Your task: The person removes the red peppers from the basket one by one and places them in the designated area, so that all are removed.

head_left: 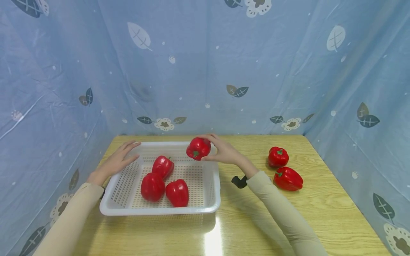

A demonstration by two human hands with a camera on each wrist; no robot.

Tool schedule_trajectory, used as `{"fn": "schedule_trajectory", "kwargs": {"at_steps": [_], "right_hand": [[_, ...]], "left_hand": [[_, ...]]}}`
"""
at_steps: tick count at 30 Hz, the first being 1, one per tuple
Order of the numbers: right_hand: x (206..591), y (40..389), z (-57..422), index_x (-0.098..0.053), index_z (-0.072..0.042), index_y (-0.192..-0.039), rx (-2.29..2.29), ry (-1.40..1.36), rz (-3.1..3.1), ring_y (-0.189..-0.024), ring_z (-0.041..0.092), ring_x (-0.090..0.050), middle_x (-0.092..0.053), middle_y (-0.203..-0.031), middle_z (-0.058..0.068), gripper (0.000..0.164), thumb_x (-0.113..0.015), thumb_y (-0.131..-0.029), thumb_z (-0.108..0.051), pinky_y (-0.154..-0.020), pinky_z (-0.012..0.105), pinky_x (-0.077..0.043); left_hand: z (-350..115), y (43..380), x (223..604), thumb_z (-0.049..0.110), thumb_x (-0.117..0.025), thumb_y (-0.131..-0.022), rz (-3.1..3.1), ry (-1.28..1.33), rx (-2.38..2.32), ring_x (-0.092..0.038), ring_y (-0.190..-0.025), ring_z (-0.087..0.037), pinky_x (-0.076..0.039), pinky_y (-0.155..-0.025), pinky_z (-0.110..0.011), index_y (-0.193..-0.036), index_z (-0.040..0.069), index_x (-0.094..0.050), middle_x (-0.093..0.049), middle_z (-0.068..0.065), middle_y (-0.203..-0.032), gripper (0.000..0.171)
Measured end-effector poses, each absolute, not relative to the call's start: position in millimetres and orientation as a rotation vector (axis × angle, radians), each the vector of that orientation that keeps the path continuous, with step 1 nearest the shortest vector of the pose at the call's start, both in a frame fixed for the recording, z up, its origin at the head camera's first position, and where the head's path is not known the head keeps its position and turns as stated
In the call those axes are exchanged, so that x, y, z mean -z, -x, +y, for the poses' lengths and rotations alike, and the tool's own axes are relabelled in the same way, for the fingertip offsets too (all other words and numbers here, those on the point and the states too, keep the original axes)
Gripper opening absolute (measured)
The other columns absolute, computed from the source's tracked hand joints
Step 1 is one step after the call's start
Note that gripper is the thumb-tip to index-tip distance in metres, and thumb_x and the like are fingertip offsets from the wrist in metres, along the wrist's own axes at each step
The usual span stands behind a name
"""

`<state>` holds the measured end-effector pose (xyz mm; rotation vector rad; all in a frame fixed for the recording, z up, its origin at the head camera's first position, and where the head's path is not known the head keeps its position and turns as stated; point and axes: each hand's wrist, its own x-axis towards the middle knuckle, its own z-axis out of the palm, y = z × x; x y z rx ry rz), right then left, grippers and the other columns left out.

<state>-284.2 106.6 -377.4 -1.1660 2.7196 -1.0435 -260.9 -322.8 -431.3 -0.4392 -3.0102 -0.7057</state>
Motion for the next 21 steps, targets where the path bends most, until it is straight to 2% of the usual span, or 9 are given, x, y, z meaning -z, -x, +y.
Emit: {"fn": "schedule_trajectory", "kwargs": {"at_steps": [11, 21], "right_hand": [[382.0, 281.7, 135.2, -0.038, -0.03, -0.139, 1.076, 1.085, 2.791, -0.113, 0.018, -0.049, -0.043, -0.134, 0.0, 0.077, -0.078, -0.073, -0.033, -0.091, 0.047, -0.047], [388.7, 282.6, 163.0, -0.037, -0.027, -0.139, 1.138, 1.014, 2.819, -0.107, 0.015, -0.049, -0.046, -0.124, -0.002, 0.078, -0.079, -0.073, -0.031, -0.092, 0.042, -0.045]], "left_hand": [[-323.0, 260.5, 430.7, 0.042, -0.051, -0.092, -3.014, 0.436, 0.7, -0.019, -0.135, -0.045, -0.022, -0.096, -0.073, -0.146, 0.023, -0.028, -0.018, -0.018, -0.151, 0.062], [-323.2, 260.7, 431.4, 0.041, -0.052, -0.092, -2.998, 0.454, 0.726, -0.018, -0.136, -0.044, -0.021, -0.097, -0.073, -0.146, 0.023, -0.028, -0.017, -0.017, -0.152, 0.062]]}}
